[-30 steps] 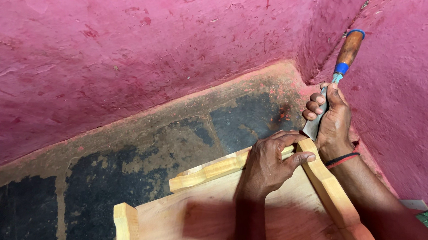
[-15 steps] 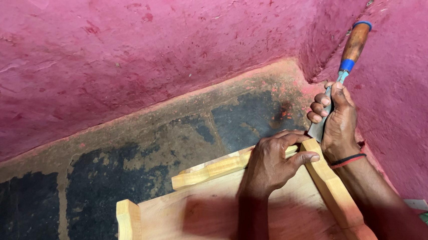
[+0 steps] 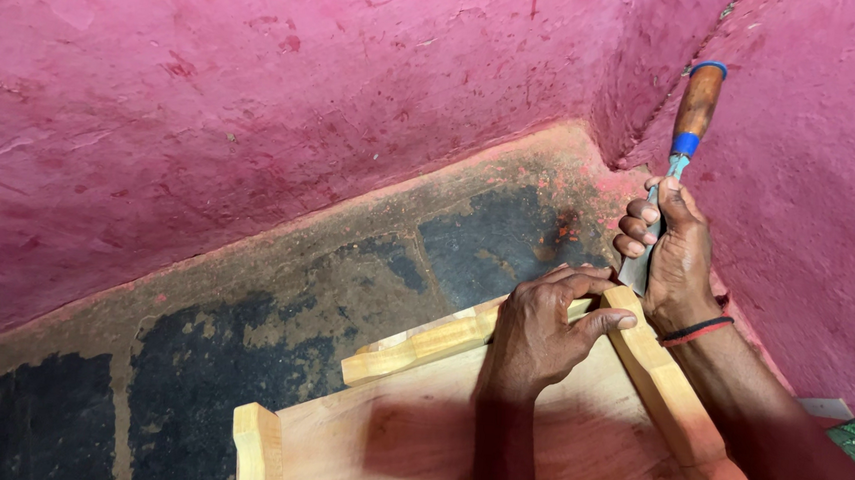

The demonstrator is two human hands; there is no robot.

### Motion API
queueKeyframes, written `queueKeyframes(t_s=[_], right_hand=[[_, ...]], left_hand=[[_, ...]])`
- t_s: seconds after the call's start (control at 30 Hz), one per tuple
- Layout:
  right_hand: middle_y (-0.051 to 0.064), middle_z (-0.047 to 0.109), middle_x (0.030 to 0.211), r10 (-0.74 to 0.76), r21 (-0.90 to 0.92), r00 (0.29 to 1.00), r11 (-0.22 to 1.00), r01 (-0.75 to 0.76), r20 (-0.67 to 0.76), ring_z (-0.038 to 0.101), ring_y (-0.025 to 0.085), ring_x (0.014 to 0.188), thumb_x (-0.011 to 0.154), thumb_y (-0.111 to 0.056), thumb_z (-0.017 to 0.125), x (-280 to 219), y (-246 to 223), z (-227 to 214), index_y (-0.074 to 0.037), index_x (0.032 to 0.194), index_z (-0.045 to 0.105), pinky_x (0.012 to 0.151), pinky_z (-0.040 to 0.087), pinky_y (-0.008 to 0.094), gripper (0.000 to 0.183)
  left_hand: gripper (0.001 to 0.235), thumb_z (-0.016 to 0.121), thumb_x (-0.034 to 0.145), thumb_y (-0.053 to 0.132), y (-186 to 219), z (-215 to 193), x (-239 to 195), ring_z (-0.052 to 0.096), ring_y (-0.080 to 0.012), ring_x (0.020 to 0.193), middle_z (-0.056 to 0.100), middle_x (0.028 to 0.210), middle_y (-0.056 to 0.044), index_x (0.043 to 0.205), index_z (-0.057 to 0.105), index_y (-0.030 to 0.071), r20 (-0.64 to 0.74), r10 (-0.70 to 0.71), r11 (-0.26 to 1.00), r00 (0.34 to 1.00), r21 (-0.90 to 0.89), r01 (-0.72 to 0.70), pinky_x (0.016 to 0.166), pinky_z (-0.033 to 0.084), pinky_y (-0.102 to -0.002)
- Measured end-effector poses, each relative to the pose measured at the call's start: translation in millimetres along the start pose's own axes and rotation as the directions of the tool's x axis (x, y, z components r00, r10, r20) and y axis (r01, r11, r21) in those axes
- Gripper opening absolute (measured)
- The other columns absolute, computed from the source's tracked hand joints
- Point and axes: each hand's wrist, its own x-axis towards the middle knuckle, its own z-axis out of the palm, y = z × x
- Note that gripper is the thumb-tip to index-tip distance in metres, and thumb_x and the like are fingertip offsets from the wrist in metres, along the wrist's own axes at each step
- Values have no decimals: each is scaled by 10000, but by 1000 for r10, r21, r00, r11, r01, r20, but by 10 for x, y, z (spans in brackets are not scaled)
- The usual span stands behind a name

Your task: The person carves a wooden frame using a chisel and a small knife. They hold the frame steady with one hand while shaping the edges with the tools.

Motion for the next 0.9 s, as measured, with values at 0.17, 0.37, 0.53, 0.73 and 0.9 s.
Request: queueKeyframes(t_s=[0.17,0.37,0.53,0.73,0.9], right_hand=[[-58,442,763,16,15,1000,1000,-16,7,403,41,624,1094,-344,612,-23,-2,-44,-129,1157,521,528,368,201,242],[-61,447,768,61,-18,998,998,-61,8,401,32,609,1099,-340,590,-104,-94,-90,-131,1159,526,512,362,182,226],[-66,441,754,73,-72,997,995,-72,23,389,25,585,1116,-314,537,-154,-133,-111,-143,1140,524,485,345,181,173],[-73,438,720,125,-31,991,992,-124,55,386,21,551,1117,-305,509,-140,-180,-233,-140,1135,553,467,345,175,172],[-66,462,751,34,80,999,996,-32,-34,418,33,602,1118,-339,562,-64,-78,-198,-135,1128,548,518,378,192,205]], left_hand=[[452,766,849,470,-12,13,-5,685,-297,1245,752,1245,-113,1082,787,83,-15,48,999,999,25,-48,1161,453,-406],[504,772,828,490,-7,32,11,654,-294,1272,752,1246,-84,1095,776,63,-21,12,997,1000,74,-11,1116,469,-402],[494,767,843,498,8,36,-8,670,-279,1283,758,1254,-66,1087,782,69,-28,31,997,999,66,-29,1157,464,-398],[547,796,793,508,37,19,7,650,-287,1290,750,1263,-77,1116,776,66,-23,-22,998,999,61,24,1098,483,-391],[609,810,768,527,42,-38,14,659,-272,1291,749,1257,-102,1150,756,57,-8,42,997,999,67,-41,1164,451,-400]])
